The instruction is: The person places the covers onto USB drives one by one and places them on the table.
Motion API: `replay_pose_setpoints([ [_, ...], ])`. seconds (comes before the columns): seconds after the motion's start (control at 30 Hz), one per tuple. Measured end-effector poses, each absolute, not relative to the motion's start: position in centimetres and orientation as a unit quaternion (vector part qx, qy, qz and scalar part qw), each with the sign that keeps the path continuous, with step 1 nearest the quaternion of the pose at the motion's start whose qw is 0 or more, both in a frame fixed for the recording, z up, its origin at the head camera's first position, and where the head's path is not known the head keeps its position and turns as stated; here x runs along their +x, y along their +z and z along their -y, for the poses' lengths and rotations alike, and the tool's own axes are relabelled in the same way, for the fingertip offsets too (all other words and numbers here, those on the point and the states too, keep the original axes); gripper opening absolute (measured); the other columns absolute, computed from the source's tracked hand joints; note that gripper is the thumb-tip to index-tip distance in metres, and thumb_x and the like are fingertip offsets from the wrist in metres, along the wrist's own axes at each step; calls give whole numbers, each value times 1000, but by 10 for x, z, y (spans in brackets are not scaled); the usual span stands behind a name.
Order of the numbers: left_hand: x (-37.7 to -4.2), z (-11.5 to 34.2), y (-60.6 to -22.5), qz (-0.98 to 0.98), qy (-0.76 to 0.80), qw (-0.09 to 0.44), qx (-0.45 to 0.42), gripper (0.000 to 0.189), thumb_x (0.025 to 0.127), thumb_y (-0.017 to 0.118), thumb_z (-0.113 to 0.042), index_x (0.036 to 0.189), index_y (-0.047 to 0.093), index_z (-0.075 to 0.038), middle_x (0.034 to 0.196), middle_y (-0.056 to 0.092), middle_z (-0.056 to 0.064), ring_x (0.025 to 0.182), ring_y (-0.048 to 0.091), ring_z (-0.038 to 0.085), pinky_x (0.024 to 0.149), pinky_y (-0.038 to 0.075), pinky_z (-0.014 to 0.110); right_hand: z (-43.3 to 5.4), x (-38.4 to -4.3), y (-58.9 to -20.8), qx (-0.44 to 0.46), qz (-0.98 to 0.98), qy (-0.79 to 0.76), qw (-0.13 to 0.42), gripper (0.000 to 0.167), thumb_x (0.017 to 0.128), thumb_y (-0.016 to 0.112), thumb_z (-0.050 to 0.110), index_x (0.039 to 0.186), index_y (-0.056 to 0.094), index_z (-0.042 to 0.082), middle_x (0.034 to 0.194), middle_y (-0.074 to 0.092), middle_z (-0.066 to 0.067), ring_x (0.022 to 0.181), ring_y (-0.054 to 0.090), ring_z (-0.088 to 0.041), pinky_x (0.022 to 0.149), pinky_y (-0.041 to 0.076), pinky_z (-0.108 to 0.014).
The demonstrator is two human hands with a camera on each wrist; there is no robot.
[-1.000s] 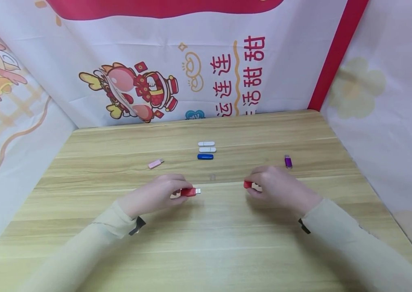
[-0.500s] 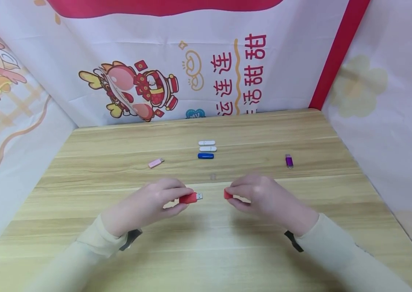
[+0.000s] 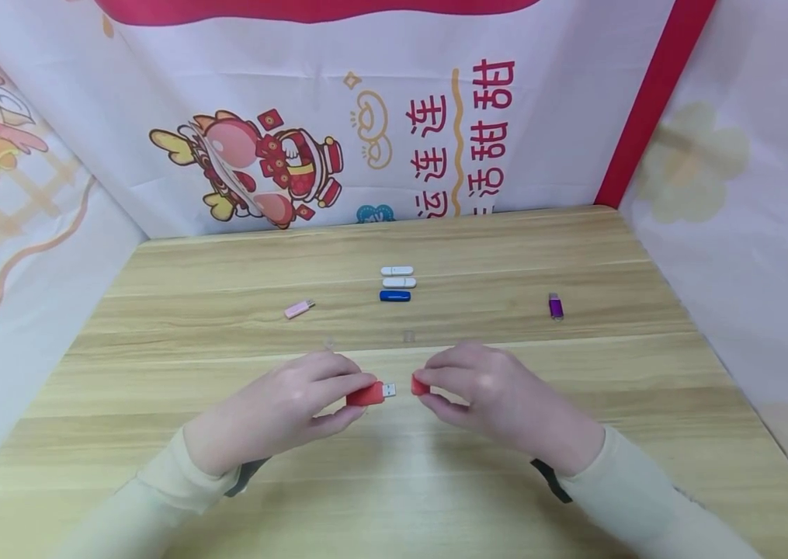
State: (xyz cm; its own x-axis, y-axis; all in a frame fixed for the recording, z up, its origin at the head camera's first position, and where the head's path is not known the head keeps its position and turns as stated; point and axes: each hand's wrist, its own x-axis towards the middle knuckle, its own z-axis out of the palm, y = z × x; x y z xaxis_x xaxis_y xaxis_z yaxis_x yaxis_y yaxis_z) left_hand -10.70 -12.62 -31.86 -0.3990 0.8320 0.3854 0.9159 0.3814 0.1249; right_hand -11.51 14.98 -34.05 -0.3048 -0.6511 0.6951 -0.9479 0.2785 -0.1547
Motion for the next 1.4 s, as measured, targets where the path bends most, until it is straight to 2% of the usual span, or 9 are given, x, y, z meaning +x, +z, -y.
replay_pose_setpoints([
  [0.4, -105, 126, -318, 816, -152, 148, -538, 26, 84, 81, -19, 106, 74, -6, 97, 68, 2, 86, 61, 11, 81, 53, 17, -147, -107, -336, 528, 768, 290, 216, 28, 97, 63, 26, 98, 76, 2, 95, 71, -5, 83, 68, -15, 75, 57, -25],
  [1.4, -102, 123, -316, 815, -129, 131, -549, 32, 87, 78, -22, 114, 72, -6, 99, 67, 2, 85, 60, 11, 80, 51, 14, -132, -101, -335, 544, 761, 279, 216, 23, 97, 63, 20, 98, 75, 1, 94, 70, -4, 83, 66, -15, 75, 57, -23],
])
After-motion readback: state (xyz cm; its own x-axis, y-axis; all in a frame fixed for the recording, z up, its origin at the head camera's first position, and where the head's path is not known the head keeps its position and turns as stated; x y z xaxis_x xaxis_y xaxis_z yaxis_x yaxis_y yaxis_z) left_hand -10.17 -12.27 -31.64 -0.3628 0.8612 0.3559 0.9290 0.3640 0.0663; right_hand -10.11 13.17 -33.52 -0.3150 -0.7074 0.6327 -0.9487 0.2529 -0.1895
